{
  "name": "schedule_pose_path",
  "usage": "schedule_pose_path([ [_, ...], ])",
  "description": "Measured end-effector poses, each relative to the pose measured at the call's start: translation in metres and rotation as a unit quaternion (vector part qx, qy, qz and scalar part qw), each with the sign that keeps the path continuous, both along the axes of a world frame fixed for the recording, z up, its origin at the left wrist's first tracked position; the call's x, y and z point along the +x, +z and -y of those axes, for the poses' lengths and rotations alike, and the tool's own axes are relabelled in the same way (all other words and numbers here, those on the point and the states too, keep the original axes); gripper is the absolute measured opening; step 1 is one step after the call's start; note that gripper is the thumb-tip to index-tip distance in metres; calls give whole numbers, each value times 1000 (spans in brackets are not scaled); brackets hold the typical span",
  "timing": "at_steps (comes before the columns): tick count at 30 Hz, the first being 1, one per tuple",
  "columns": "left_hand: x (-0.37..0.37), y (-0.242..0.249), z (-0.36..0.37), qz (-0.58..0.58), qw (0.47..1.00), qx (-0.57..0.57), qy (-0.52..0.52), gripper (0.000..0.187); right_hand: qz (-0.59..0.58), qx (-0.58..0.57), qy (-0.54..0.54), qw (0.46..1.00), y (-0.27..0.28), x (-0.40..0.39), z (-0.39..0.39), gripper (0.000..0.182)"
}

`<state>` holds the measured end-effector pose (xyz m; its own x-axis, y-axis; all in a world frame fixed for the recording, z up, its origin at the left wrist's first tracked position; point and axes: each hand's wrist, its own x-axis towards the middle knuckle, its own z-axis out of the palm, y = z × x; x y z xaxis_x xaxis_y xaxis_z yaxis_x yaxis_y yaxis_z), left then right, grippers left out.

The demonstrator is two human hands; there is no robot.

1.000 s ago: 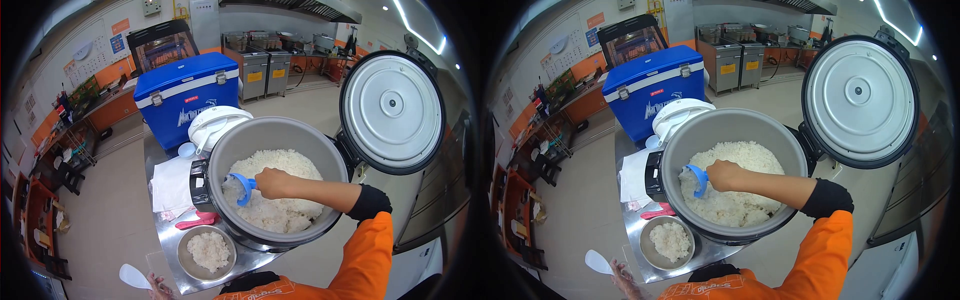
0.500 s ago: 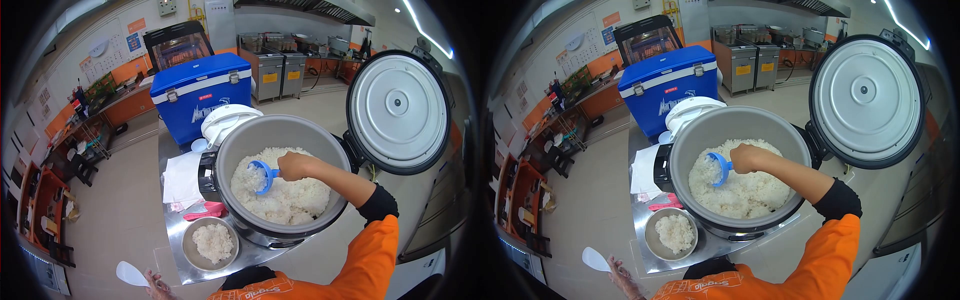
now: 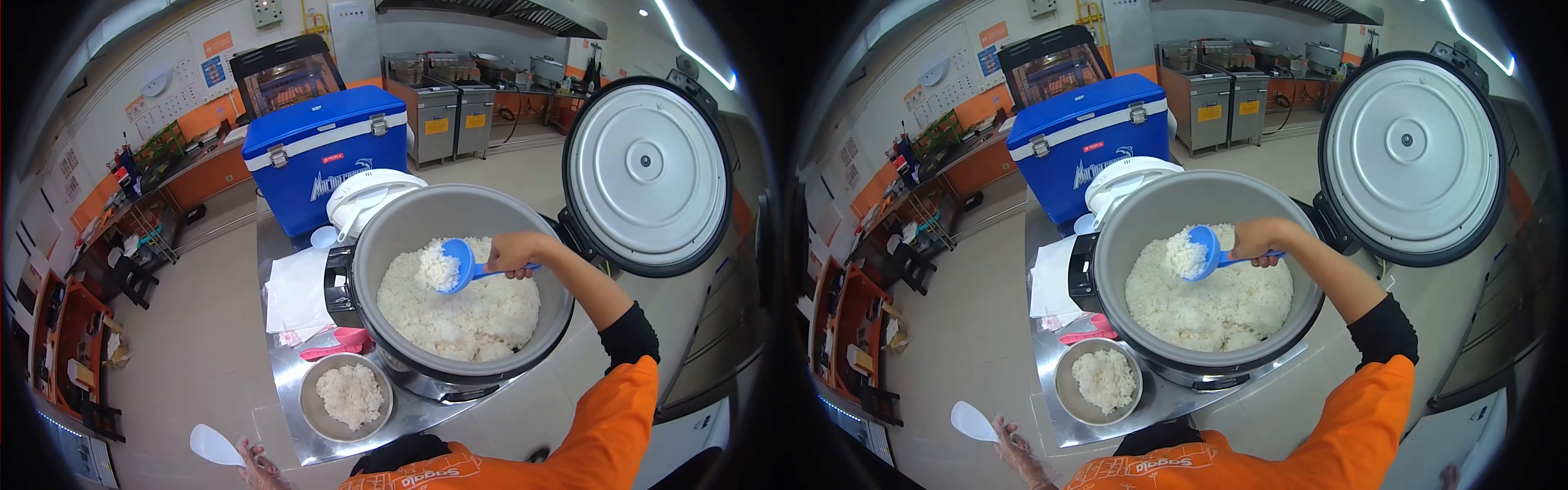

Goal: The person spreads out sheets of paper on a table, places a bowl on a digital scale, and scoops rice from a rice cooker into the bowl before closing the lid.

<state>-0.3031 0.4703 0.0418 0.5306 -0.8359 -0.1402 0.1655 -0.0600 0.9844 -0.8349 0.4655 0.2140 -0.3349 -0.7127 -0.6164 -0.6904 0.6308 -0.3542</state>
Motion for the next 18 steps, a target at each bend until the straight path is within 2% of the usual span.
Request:
schedule_pose_path([
  [5,12,-8,16,-24,999,13,-23,36,11,2,-57,998,18,7,-25,36],
  [11,41,-3,46,-31,998,0,-58,37,55,-99,-158,981,46,33,-65,35],
  [16,82,4,70,-31,996,-8,-84,38,15,-190,-150,970,97,131,-89,33],
  [18,99,4,78,-38,994,-14,-104,37,30,-215,-125,968,100,174,-91,34],
])
